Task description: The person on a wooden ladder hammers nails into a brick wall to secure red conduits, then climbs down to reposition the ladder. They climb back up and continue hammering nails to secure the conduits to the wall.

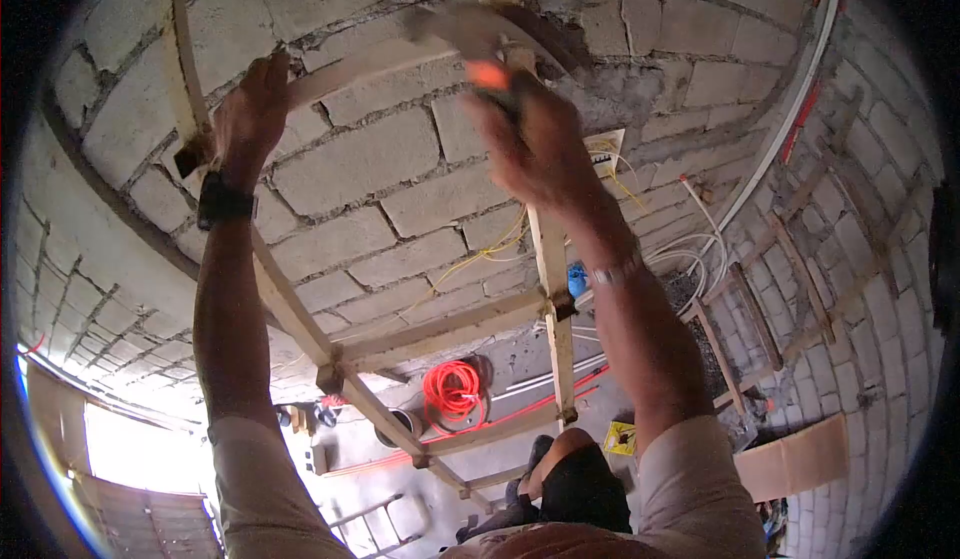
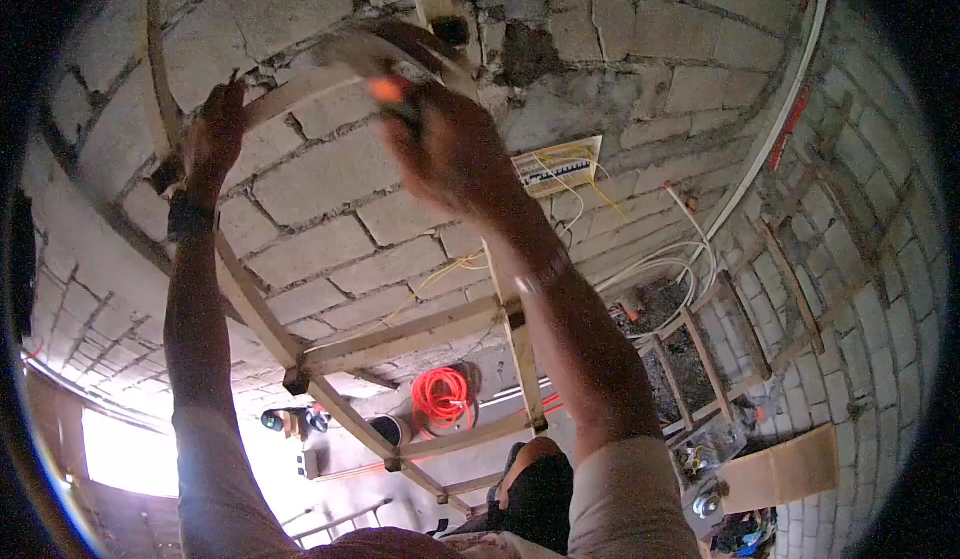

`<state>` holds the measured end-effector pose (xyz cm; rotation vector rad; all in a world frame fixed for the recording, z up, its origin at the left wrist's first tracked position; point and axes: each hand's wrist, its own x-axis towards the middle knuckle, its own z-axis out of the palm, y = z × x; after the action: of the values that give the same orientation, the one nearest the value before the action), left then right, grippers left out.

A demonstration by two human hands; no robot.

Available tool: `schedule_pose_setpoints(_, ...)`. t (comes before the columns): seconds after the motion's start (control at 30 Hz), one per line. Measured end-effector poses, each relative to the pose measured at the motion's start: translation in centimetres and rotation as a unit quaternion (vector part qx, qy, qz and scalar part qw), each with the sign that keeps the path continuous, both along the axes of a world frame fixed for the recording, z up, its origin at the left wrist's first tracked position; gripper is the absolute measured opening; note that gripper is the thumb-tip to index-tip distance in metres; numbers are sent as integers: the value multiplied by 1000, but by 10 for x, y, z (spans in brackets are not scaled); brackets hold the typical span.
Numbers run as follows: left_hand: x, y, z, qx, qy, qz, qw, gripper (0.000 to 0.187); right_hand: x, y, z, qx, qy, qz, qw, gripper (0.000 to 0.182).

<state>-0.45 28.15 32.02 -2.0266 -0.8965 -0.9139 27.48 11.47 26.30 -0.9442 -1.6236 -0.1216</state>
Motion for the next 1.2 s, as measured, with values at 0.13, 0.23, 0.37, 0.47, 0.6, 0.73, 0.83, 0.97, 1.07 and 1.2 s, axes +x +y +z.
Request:
schedule_pose_setpoints(0.13,-6,9,-6,-23,-25,6,999,20,-17,92,61,9,-92,-12,996,37)
schedule_pose_setpoints(0.23,4,-10,4,27,3,-22,999,14,-8,122,82,-13,-123,18,992,41)
schedule_pose_setpoints(0.37,12,-16,11,-35,-29,10,999,15,-12,135,81,-90,-146,-16,985,41)
schedule_pose_setpoints(0.47,16,-23,22,-73,-52,22,996,20,-10,134,94,-132,-111,19,985,42)
schedule_pose_setpoints(0.6,18,-26,30,-107,-45,34,993,20,2,151,114,-216,-211,57,952,45)
schedule_pose_setpoints(0.73,18,-29,41,-163,-58,38,984,17,3,146,130,-390,-144,79,906,47)
schedule_pose_setpoints(0.83,19,-30,46,-131,-3,31,991,16,2,138,132,-385,-116,67,913,48)
schedule_pose_setpoints(0.97,15,-27,39,-149,-17,81,985,15,2,141,120,-363,-79,84,924,53)
schedule_pose_setpoints(1.07,11,-23,33,-224,-99,57,968,11,0,138,131,-366,-83,86,923,52)
schedule_pose_setpoints(1.2,10,-21,37,-216,-142,-33,965,12,-2,138,129,-417,-90,59,902,48)
